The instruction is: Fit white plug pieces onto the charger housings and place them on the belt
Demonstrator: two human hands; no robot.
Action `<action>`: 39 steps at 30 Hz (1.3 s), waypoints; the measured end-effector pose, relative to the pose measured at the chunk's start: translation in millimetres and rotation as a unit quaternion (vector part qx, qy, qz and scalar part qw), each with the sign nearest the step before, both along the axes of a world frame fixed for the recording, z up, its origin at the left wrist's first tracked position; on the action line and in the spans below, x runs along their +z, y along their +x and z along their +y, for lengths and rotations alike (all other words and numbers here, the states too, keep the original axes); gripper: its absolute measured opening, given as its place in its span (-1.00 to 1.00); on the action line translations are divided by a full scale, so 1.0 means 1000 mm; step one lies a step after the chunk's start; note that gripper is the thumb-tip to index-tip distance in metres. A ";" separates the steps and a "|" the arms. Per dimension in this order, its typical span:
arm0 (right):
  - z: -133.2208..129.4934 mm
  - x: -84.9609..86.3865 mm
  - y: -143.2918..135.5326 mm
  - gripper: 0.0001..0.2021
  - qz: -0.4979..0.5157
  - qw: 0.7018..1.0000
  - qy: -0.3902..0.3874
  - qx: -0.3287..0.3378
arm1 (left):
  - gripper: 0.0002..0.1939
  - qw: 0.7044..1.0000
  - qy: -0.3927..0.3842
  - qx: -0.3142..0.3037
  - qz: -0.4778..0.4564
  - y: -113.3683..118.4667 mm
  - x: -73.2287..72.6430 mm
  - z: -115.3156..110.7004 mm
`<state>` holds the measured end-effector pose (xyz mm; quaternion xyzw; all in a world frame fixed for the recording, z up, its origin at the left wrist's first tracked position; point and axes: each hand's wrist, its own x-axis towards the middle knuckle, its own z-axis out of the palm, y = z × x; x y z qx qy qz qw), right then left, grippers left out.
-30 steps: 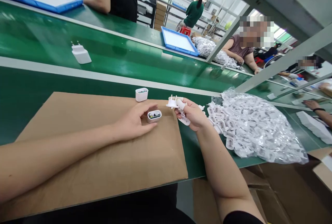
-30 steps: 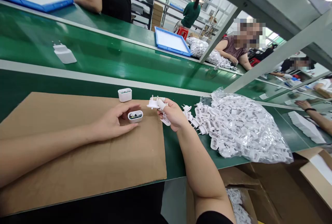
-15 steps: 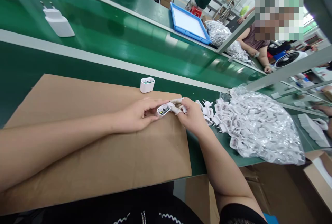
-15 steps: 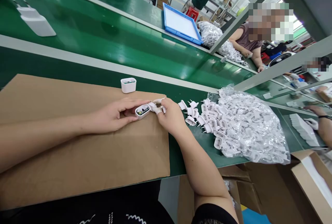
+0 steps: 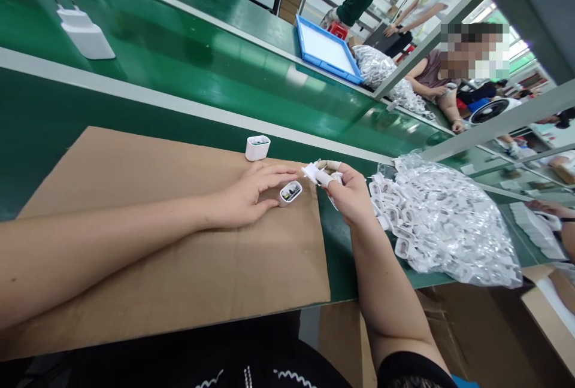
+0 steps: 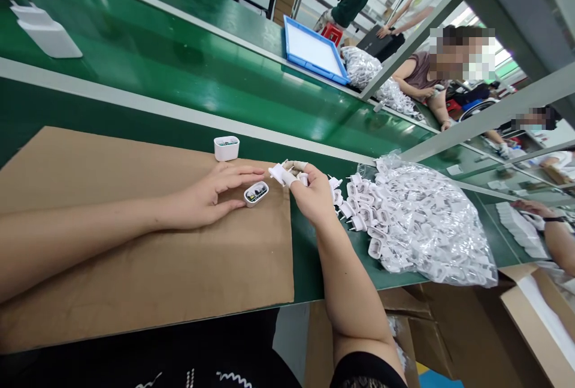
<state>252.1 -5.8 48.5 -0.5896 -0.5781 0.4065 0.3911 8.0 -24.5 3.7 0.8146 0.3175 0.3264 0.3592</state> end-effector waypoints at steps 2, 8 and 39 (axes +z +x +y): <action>0.001 -0.003 0.000 -0.64 -0.002 0.999 0.031 -0.018 | -0.34 1.000 0.007 -0.024 -0.001 0.001 0.000 0.001; 0.003 -0.011 -0.004 -0.70 0.024 0.997 0.066 -0.021 | -0.45 0.997 0.009 -0.072 0.003 0.006 -0.002 -0.002; -0.042 -0.006 -0.040 -0.63 -0.388 0.797 0.433 0.162 | -0.79 0.992 0.073 0.100 -0.014 0.007 -0.009 -0.007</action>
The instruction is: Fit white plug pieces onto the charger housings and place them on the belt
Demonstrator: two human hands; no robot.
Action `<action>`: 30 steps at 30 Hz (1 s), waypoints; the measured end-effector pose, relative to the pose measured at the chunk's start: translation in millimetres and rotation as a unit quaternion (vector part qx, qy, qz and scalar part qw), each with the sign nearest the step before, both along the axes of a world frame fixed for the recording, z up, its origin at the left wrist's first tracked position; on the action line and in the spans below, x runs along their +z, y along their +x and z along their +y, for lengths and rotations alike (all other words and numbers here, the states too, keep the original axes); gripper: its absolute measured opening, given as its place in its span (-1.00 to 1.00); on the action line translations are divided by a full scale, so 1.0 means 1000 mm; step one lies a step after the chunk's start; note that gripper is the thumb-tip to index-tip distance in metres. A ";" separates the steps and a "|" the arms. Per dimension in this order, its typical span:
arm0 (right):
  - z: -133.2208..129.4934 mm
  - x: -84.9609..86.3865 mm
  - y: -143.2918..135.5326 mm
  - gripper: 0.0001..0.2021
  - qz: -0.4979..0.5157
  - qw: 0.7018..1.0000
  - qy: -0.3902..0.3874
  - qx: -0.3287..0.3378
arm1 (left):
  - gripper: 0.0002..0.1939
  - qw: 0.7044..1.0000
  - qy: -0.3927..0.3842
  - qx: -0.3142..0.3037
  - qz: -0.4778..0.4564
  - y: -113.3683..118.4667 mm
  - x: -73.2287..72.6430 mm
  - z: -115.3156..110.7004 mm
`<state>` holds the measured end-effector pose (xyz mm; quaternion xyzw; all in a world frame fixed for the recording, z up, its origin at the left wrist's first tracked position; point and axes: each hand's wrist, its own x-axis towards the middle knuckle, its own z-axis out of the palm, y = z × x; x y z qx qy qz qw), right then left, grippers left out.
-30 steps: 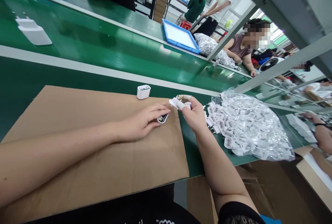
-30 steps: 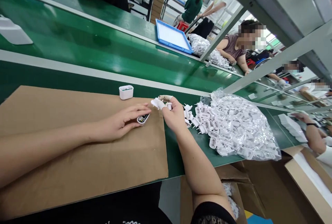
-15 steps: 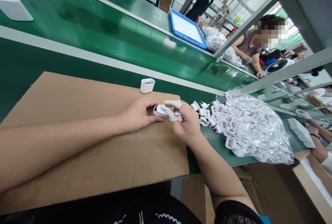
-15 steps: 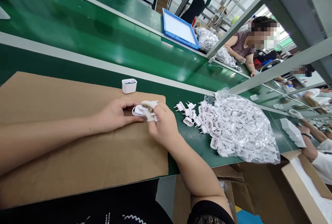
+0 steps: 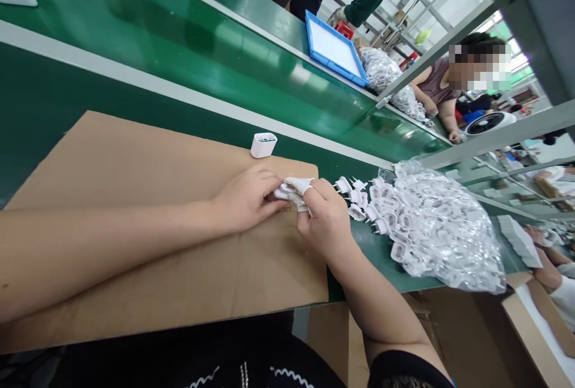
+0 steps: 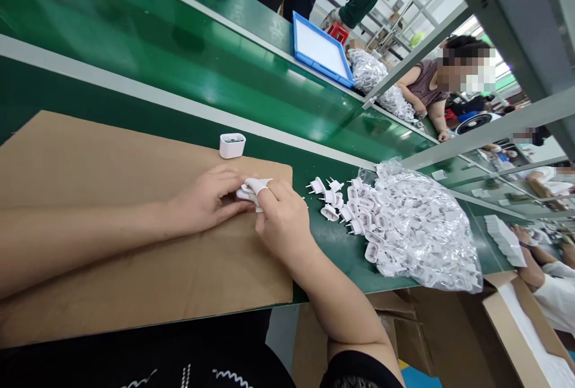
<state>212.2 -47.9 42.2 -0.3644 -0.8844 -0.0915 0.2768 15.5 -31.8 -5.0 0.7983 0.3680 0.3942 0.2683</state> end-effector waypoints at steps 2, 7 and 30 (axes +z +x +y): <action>0.002 -0.002 -0.001 -0.66 -0.004 1.000 0.016 -0.002 | -0.77 0.996 0.062 0.009 0.066 -0.001 -0.001 0.000; 0.014 -0.011 0.005 -0.72 0.039 0.998 -0.039 0.014 | -0.65 0.986 0.097 0.032 0.132 -0.004 -0.002 0.005; 0.034 0.004 0.024 -0.58 0.393 0.668 -0.629 -0.053 | -0.42 0.929 -0.117 0.343 0.074 -0.081 0.041 0.158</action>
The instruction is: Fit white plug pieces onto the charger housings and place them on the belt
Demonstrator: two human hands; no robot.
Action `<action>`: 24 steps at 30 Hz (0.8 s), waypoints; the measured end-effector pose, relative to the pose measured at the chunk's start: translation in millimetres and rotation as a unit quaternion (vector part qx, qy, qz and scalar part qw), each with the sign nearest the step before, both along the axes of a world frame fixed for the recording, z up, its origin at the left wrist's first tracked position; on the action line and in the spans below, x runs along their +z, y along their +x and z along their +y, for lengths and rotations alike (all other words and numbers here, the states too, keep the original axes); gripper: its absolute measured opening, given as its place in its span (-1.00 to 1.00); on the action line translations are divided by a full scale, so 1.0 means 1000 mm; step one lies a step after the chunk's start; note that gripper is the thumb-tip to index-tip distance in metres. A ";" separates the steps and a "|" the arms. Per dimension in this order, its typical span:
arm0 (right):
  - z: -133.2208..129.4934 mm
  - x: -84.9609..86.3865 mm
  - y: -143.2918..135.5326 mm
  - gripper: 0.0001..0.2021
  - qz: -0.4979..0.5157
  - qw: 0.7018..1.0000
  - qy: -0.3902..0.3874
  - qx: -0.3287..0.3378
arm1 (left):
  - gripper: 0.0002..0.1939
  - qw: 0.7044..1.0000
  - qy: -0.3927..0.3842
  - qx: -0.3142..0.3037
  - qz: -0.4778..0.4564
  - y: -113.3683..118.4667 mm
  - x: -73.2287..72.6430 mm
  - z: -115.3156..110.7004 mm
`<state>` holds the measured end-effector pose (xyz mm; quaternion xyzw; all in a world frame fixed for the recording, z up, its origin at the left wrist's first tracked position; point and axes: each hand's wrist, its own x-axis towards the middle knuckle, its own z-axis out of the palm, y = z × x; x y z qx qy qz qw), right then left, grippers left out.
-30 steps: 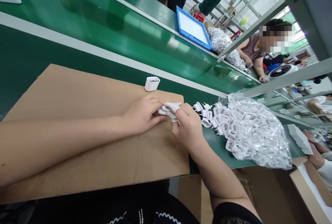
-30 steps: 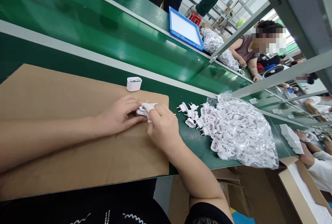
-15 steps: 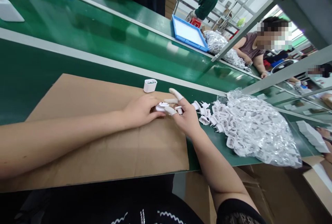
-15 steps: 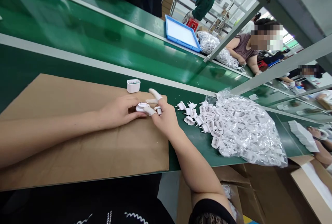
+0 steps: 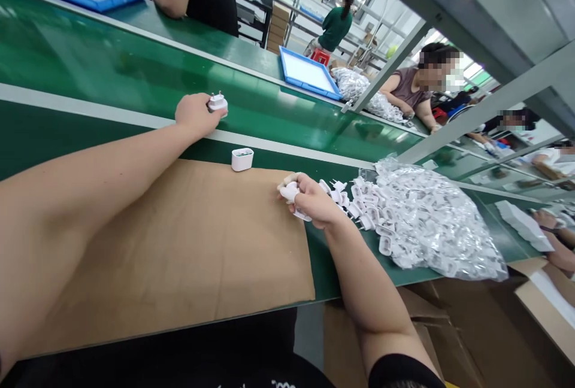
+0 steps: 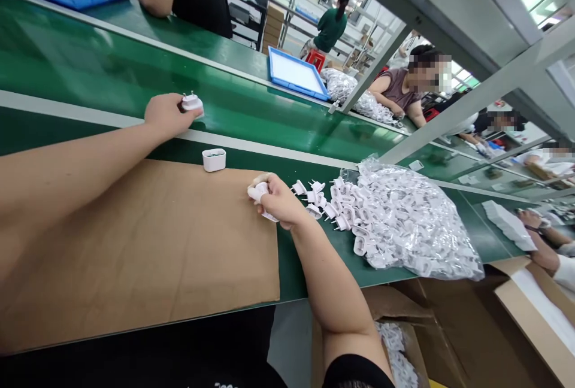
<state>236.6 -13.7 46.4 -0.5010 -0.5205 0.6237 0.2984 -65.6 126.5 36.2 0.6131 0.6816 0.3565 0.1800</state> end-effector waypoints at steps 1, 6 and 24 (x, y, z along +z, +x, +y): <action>0.001 0.001 0.001 -0.61 0.004 1.000 -0.007 0.015 | -0.39 1.000 -0.022 0.009 -0.001 -0.003 -0.002 0.006; 0.005 0.007 0.005 -0.56 0.046 0.998 -0.043 0.013 | -0.26 0.998 0.050 0.000 0.037 -0.003 -0.002 -0.005; 0.005 0.005 0.002 -0.61 0.071 0.994 -0.057 -0.063 | -0.41 0.959 -0.053 -0.277 0.018 0.049 -0.004 -0.089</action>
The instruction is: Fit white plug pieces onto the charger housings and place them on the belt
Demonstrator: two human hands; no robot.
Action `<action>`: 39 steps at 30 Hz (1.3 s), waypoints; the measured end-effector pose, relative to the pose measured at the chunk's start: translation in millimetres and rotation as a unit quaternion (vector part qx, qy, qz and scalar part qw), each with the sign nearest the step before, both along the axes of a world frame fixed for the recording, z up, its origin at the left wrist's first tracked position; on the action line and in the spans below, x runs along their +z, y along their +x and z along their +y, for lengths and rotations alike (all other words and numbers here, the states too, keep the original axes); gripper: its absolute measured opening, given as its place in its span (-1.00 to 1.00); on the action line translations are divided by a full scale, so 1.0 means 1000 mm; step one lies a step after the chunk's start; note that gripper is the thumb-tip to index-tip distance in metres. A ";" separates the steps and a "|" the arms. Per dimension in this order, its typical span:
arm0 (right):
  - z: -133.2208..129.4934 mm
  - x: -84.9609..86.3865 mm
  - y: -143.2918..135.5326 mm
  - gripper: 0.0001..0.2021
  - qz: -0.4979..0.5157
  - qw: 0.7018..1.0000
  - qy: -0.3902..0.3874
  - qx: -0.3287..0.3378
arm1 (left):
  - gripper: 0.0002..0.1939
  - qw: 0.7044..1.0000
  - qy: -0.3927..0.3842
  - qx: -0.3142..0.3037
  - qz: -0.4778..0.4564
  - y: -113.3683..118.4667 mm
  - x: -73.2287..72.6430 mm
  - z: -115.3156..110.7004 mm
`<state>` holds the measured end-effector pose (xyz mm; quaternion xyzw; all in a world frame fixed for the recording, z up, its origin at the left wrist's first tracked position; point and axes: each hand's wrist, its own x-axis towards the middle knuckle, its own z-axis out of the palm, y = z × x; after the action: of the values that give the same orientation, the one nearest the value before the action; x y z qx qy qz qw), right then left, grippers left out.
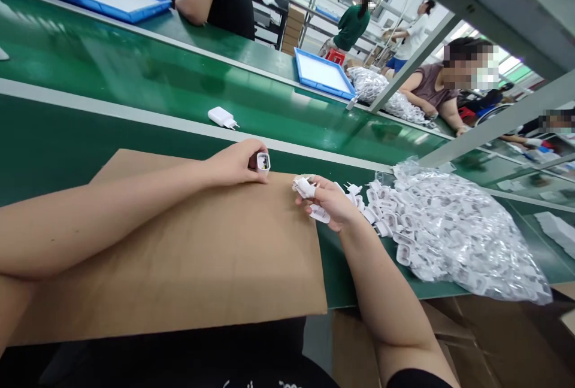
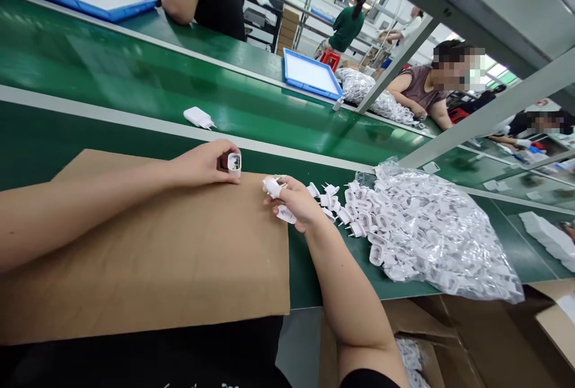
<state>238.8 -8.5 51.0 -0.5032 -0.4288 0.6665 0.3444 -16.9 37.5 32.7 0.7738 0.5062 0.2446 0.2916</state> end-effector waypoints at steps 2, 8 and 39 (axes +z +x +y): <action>0.000 0.003 0.001 -0.58 -0.016 1.000 0.026 0.001 | -0.40 0.998 0.023 0.053 0.012 0.015 -0.003 -0.012; 0.003 0.000 0.003 -0.59 -0.015 0.997 0.052 -0.054 | -0.38 0.998 -0.023 0.014 -0.059 0.030 -0.010 -0.039; -0.013 -0.028 -0.018 -0.81 -0.288 0.850 0.440 -0.026 | -0.69 0.993 0.020 -0.050 -0.108 0.036 -0.033 -0.046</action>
<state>220.3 -21.9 23.1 -0.4800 -0.7437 0.2238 0.4079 19.5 -8.6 -0.1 0.7730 0.4276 0.3220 0.3405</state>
